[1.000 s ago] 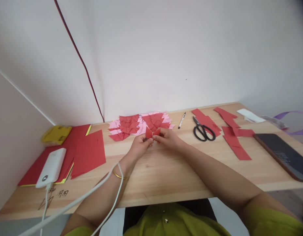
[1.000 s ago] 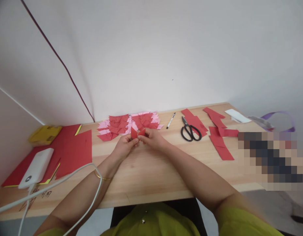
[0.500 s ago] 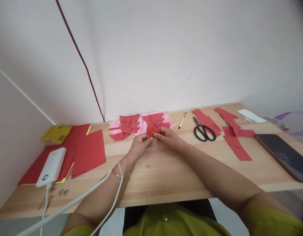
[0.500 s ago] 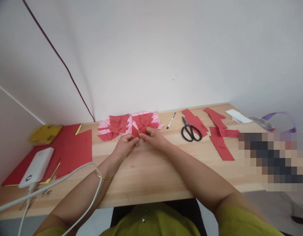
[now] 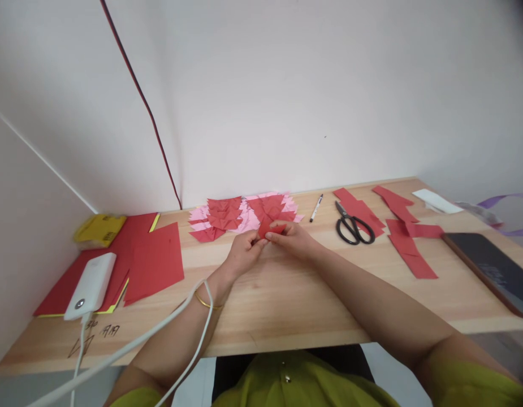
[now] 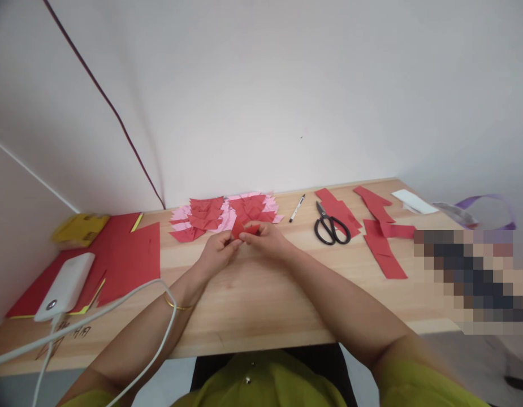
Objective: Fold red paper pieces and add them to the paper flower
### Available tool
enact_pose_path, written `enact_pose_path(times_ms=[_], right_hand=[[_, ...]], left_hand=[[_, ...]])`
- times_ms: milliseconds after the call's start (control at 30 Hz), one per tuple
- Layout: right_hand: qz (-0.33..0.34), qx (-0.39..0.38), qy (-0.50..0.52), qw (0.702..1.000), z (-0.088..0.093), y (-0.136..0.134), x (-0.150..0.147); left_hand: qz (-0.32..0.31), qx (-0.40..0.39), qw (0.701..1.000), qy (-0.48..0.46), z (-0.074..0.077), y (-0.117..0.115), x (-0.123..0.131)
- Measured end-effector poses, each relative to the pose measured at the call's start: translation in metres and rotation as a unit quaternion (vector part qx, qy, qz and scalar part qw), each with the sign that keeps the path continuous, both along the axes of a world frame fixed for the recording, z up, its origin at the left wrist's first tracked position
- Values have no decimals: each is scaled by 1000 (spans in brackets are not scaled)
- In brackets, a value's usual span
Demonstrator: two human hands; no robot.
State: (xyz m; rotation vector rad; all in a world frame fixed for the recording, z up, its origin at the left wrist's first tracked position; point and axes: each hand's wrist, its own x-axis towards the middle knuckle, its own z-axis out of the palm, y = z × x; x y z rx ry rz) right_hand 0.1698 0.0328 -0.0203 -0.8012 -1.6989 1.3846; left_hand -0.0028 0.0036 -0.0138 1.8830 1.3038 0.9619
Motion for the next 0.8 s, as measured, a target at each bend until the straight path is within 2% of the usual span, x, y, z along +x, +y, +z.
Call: enact_pose_path(times_ms=[233, 367, 467, 700, 800], right_hand=[[23, -15, 3, 1000, -4, 2, 1], [9, 14, -13, 1000, -3, 1, 0], [4, 22, -9, 1000, -1, 0, 0], [57, -14, 36, 998, 1, 2, 4], [69, -26, 38, 997, 1, 2, 4]], left_hand=[[-10, -13, 1000, 2, -7, 1, 0], [-12, -9, 1000, 6, -9, 1, 1], [-29, -2, 1000, -3, -6, 1, 0], [-95, 17, 995, -22, 5, -1, -3], [-100, 21, 995, -17, 5, -1, -3]])
